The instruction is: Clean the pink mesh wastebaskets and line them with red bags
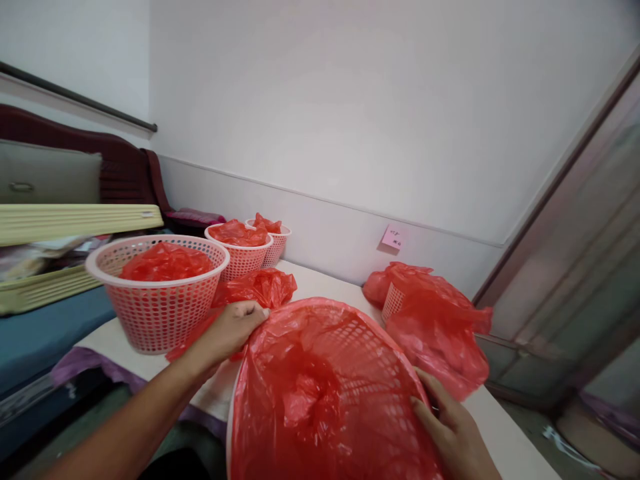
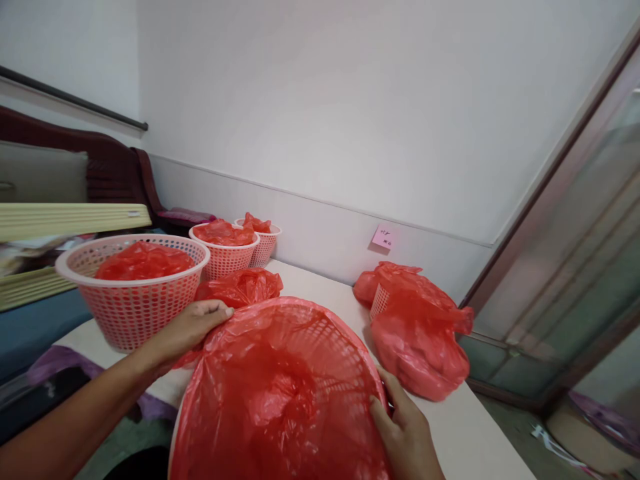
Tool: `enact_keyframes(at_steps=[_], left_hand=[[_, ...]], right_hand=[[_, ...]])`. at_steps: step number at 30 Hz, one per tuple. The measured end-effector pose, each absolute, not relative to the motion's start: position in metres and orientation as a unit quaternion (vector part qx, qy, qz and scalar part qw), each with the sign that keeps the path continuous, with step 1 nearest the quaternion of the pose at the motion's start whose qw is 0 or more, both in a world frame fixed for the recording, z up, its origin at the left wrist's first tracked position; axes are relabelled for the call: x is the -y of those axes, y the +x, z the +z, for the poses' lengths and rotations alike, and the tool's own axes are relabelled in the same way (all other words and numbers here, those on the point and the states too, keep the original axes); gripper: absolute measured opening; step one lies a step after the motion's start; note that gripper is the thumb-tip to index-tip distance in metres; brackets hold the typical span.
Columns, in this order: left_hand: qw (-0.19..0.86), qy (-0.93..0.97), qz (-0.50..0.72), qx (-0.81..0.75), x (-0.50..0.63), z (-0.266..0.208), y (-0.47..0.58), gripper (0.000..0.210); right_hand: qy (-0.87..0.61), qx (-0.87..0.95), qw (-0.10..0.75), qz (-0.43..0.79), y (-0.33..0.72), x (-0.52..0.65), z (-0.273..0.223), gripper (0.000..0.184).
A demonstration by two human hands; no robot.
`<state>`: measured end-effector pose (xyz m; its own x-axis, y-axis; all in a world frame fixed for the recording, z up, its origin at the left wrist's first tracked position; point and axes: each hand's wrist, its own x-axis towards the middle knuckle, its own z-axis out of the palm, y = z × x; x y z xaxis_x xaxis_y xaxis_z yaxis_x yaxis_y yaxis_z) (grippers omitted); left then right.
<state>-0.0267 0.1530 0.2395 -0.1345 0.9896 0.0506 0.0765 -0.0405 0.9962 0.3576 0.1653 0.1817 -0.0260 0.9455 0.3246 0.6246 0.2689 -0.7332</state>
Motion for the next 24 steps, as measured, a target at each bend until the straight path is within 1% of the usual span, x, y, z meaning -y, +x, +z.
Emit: enact_keyframes(at_steps=[3, 8, 11, 13, 17, 21, 24], left_hand=[[0.503, 0.438, 0.544, -0.51, -0.154, 0.232, -0.03, 0.033], [0.628, 0.314, 0.541, -0.462, -0.156, 0.222, -0.028, 0.015], [0.707, 0.247, 0.512, -0.42, -0.156, 0.214, -0.021, 0.022], [0.74, 0.218, 0.502, -0.391, -0.156, 0.208, -0.016, 0.027], [0.755, 0.177, 0.514, -0.365, -0.156, 0.193, -0.011, 0.026], [0.738, 0.143, 0.554, -0.358, -0.155, 0.186, -0.013, 0.038], [0.725, 0.146, 0.568, -0.361, -0.149, 0.189, -0.012, 0.031]], right_hand=[[-0.576, 0.681, 0.406, 0.199, 0.353, -0.164, 0.184, 0.056], [-0.585, 0.665, 0.423, 0.191, 0.345, -0.163, 0.19, 0.054], [-0.593, 0.652, 0.432, 0.191, 0.345, -0.164, 0.192, 0.053], [-0.599, 0.643, 0.434, 0.198, 0.346, -0.166, 0.194, 0.053], [-0.611, 0.628, 0.433, 0.213, 0.352, -0.175, 0.196, 0.053], [-0.616, 0.615, 0.429, 0.242, 0.364, -0.188, 0.193, 0.054], [-0.63, 0.601, 0.43, 0.24, 0.373, -0.196, 0.189, 0.052]])
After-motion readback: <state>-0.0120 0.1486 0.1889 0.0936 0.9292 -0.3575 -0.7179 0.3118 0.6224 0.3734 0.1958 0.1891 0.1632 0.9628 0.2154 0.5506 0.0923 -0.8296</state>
